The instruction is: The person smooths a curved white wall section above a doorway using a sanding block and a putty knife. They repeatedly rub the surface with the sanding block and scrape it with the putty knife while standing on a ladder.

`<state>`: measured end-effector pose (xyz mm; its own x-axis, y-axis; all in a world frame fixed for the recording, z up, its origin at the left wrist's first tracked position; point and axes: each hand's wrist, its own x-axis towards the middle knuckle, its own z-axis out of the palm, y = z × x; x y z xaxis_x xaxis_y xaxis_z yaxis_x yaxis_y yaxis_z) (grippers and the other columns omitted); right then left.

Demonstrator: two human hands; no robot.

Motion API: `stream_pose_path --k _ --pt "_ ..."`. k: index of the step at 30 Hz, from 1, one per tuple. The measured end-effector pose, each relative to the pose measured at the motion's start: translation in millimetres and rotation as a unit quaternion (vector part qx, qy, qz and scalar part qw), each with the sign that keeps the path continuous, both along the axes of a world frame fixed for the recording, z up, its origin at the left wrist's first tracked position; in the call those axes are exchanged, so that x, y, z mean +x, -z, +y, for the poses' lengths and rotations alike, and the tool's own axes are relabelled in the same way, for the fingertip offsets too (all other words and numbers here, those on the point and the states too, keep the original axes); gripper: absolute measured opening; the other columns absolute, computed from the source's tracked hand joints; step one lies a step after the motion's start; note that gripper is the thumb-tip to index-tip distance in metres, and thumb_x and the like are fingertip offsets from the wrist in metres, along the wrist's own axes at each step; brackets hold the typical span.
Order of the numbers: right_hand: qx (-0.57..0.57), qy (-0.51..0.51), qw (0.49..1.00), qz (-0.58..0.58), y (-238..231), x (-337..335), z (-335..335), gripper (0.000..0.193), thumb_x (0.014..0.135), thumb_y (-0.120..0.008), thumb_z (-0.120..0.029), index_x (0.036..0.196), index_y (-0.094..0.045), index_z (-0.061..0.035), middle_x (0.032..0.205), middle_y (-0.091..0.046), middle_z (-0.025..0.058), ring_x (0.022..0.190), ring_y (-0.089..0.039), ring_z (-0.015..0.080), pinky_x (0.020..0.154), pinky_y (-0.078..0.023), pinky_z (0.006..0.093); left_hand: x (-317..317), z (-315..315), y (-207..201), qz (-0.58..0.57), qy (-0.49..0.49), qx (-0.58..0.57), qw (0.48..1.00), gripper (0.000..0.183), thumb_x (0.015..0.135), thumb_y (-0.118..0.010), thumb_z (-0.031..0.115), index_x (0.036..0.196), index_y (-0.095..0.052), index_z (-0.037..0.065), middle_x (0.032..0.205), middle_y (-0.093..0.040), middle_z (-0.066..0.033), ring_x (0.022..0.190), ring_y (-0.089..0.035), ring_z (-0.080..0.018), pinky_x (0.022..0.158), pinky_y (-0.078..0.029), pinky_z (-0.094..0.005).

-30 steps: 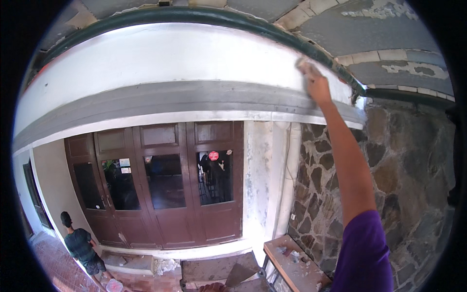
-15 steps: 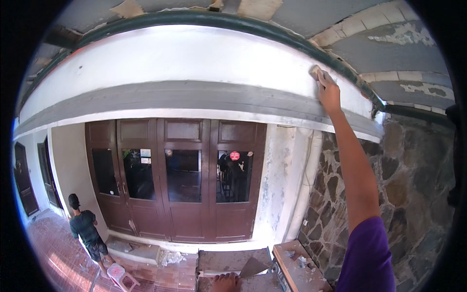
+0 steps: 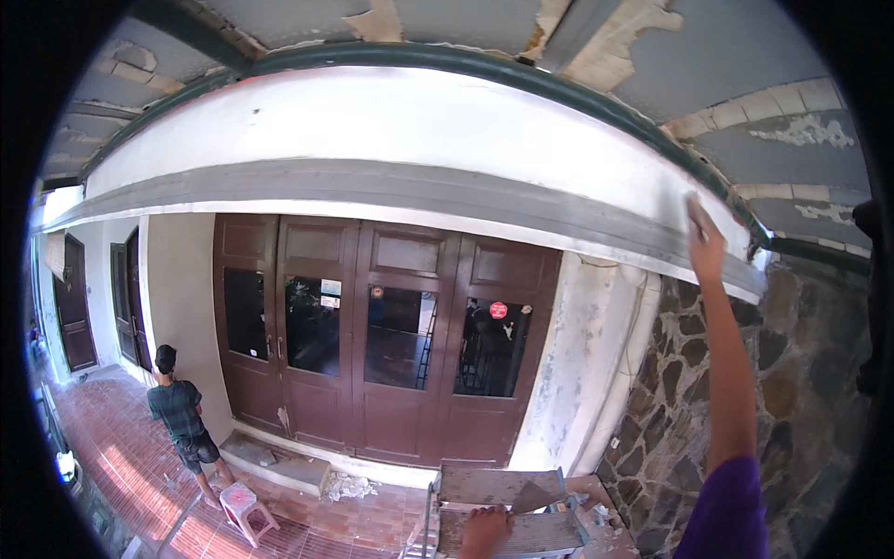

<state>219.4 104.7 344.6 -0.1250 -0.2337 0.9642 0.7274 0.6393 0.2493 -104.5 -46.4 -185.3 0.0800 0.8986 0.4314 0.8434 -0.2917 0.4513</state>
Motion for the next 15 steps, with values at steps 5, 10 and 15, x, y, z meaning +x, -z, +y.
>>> stream_pose_path --k 5,10,15 --pt "-0.21 0.246 0.923 0.207 263 107 -103 0.038 0.094 -0.057 -0.011 0.131 -0.054 0.0004 0.123 -0.063 0.0156 0.112 -0.061 0.0221 0.095 -0.045 0.0313 -3 -2 2 -0.017 0.036 0.009 0.999 0.03 0.088 -0.053 0.03 0.097 -0.064 0.003 0.09 -0.068 -0.0188 0.088 -0.065 -0.0355 0.081 -0.049 -0.0479" --pt "-0.546 0.306 0.691 0.361 546 111 -195 0.039 0.093 -0.058 -0.013 0.13 -0.055 0.0 0.12 -0.064 0.015 0.106 -0.061 0.0221 0.092 -0.046 0.0315 -1 -5 5 -0.037 0.008 0.071 0.997 0.029 0.084 -0.052 0.026 0.095 -0.067 0.004 0.09 -0.068 -0.0183 0.084 -0.066 -0.0329 0.084 -0.048 -0.05" --pt "-0.673 0.212 0.581 0.405 661 27 -233 0.04 0.092 -0.059 -0.014 0.129 -0.056 -0.0004 0.117 -0.065 0.0145 0.101 -0.062 0.022 0.088 -0.047 0.0317 -1 -4 6 -0.042 0.019 0.03 0.998 0.032 0.087 -0.052 0.026 0.099 -0.064 -0.001 0.093 -0.065 -0.0208 0.09 -0.063 -0.032 0.085 -0.046 -0.0482"
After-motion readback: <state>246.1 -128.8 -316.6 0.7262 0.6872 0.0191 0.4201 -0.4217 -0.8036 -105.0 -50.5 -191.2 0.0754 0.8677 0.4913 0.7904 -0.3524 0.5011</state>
